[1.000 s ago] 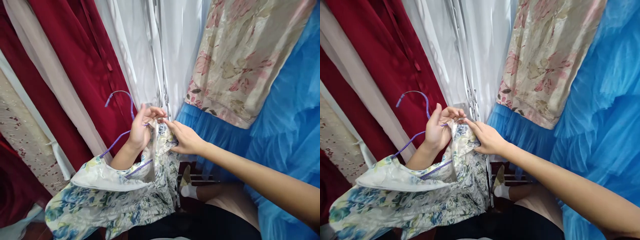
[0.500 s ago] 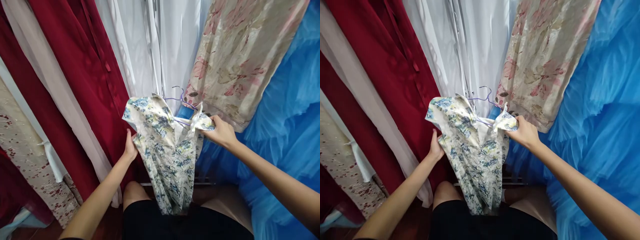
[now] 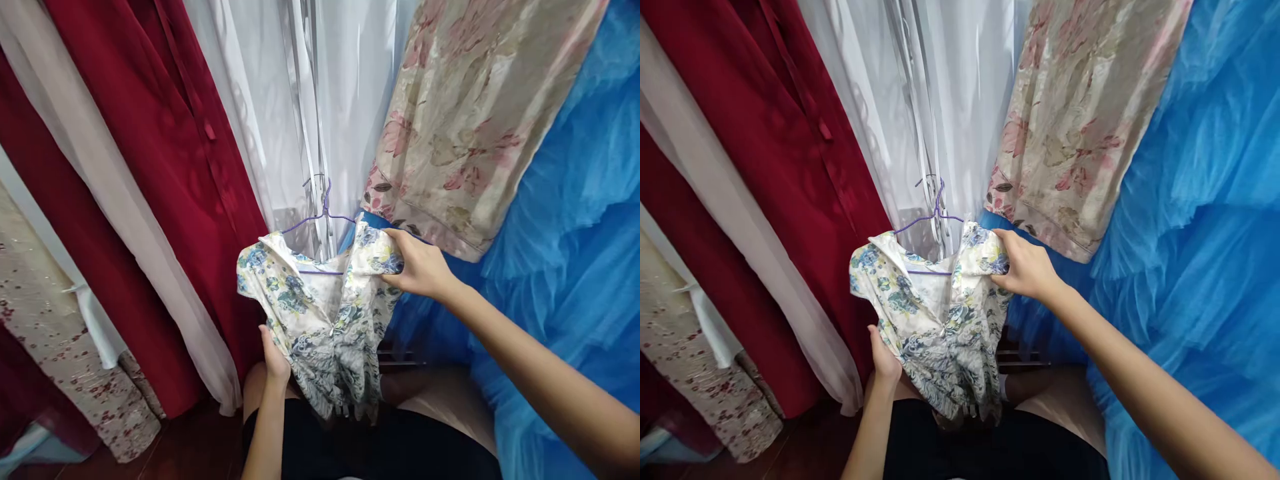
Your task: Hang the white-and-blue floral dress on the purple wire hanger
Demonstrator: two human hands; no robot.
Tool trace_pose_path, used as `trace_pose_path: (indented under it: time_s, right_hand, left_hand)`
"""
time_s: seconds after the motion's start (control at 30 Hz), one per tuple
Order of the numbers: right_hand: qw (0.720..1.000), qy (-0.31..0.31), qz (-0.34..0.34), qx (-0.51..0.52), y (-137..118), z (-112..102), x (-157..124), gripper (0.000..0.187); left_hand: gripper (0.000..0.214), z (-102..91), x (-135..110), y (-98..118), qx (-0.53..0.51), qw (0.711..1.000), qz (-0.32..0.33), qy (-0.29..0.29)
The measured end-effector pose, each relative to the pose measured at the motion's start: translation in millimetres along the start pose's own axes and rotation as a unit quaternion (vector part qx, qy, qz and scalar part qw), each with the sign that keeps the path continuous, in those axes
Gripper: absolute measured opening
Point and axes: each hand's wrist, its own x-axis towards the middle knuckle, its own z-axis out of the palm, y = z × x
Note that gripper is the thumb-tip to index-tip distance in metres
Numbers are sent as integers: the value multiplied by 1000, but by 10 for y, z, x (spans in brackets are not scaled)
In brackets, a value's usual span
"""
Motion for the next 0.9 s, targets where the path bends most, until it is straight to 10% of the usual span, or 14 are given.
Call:
trace_pose_path:
  time_s: [0.13,0.23,0.37,0.73,0.9]
  right_hand:
    - [978,154,41,132,-387,318,-331,81]
    - [877,249,243,330,-962,840,-731,37]
    - [773,29,359,523,-1456,1401,-1121,27]
    - [739,-37,316,594,-1352,1203,-1106,34]
    - [726,-4,349,593,-1343,1138,-1169,33]
  left_hand:
    - [61,-61,-184,-122,8,993,-19,118]
    - [55,-73,-253,-124,49,992,-35,110]
    - [52,-33,-354,-95,81,993,-47,74]
    - [61,97,-543,-154,52,997,-56,21]
    - [47,102,-485,-10,46,994,-27,99]
